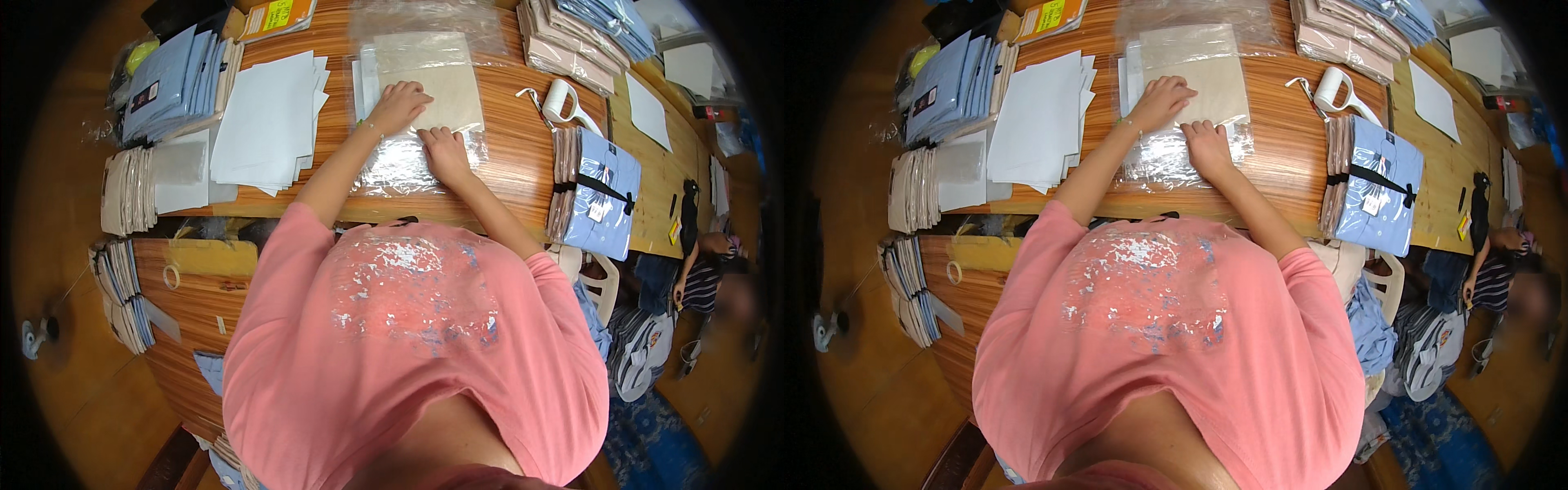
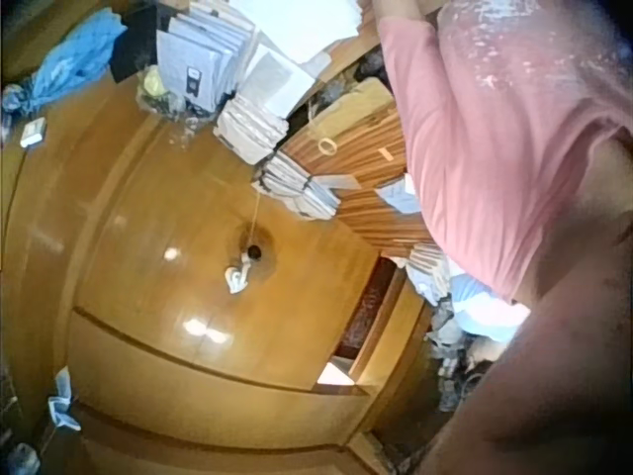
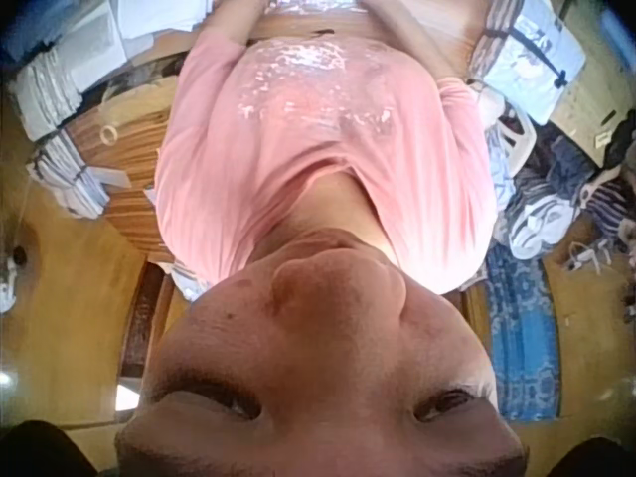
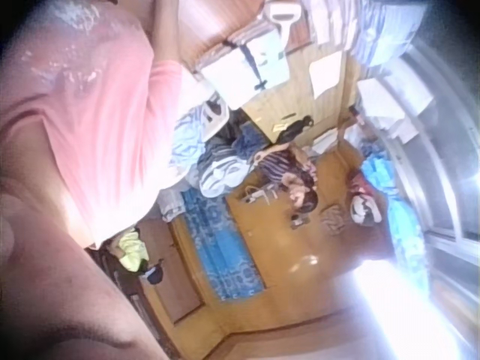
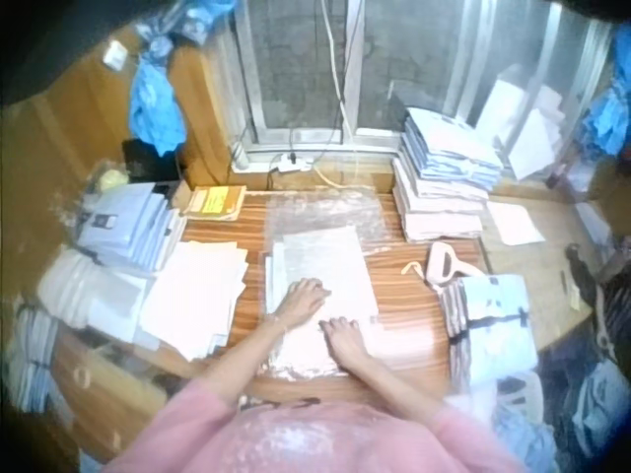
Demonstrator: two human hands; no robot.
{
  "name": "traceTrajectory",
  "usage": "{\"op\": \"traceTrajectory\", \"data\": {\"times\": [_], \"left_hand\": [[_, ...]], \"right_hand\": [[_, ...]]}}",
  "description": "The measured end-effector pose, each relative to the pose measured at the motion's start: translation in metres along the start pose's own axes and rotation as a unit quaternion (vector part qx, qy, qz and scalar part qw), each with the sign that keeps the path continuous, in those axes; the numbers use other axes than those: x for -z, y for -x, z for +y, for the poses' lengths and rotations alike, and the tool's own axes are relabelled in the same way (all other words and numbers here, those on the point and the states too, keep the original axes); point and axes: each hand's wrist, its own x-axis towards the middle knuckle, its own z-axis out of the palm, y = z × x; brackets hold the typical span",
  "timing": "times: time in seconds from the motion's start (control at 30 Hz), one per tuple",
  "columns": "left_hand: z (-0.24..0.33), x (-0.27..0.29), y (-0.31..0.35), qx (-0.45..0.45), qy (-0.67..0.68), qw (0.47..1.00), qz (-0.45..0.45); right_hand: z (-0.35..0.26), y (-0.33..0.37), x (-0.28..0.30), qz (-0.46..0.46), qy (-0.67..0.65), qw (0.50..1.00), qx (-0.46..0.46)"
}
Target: The person packages sheets of white paper into clear plastic bags by hand, sliding small stacks of paper into the bags and flattening them on a wooden desk.
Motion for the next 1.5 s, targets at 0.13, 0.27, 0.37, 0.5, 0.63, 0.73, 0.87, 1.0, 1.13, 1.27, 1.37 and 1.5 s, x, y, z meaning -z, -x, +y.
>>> {"op": "traceTrajectory", "data": {"times": [0.13,0.27,0.37,0.5,0.63,0.73,0.87,1.0,1.13,1.27,1.37,1.5], "left_hand": [[-0.009,-0.012,-0.004,-0.049,-0.035,0.997,0.05],[-0.017,-0.017,-0.005,-0.059,-0.006,0.997,0.054],[-0.015,-0.018,-0.008,-0.054,0.016,0.997,0.058],[-0.014,-0.008,-0.011,-0.028,0.064,0.996,0.049],[-0.013,0.01,-0.001,0.055,0.413,0.895,0.161],[0.003,0.044,0.026,0.073,0.384,0.877,0.28],[0.042,0.082,0.057,0.061,0.267,0.83,0.487],[0.079,0.095,0.065,-0.01,0.142,0.86,0.489],[0.082,0.078,0.049,-0.079,0.072,0.965,0.238],[0.047,0.011,0.044,-0.01,-0.061,0.996,0.066],[0.014,-0.017,0.05,-0.017,-0.055,0.998,-0.007],[0.001,-0.011,0.024,-0.024,-0.056,0.998,-0.029]], "right_hand": [[0.002,-0.007,-0.002,-0.013,-0.043,0.998,0.037],[-0.006,-0.005,-0.001,0.067,-0.097,0.992,0.034],[0.005,0.0,-0.011,-0.022,-0.072,0.997,0.018],[-0.001,0.011,-0.009,0.162,-0.031,0.979,0.116],[0.003,0.006,-0.009,0.096,-0.058,0.992,0.063],[0.003,-0.007,0.011,0.094,-0.269,0.957,-0.052],[-0.008,-0.026,0.064,0.101,-0.628,0.752,-0.176],[-0.014,-0.026,0.089,0.149,-0.87,0.421,-0.21],[0.006,0.0,0.066,0.185,-0.902,0.312,-0.234],[0.021,0.042,0.015,0.318,-0.666,0.559,-0.379],[0.028,0.053,0.018,0.34,-0.338,0.859,-0.181],[0.014,0.026,0.02,0.116,-0.132,0.979,0.107]]}}
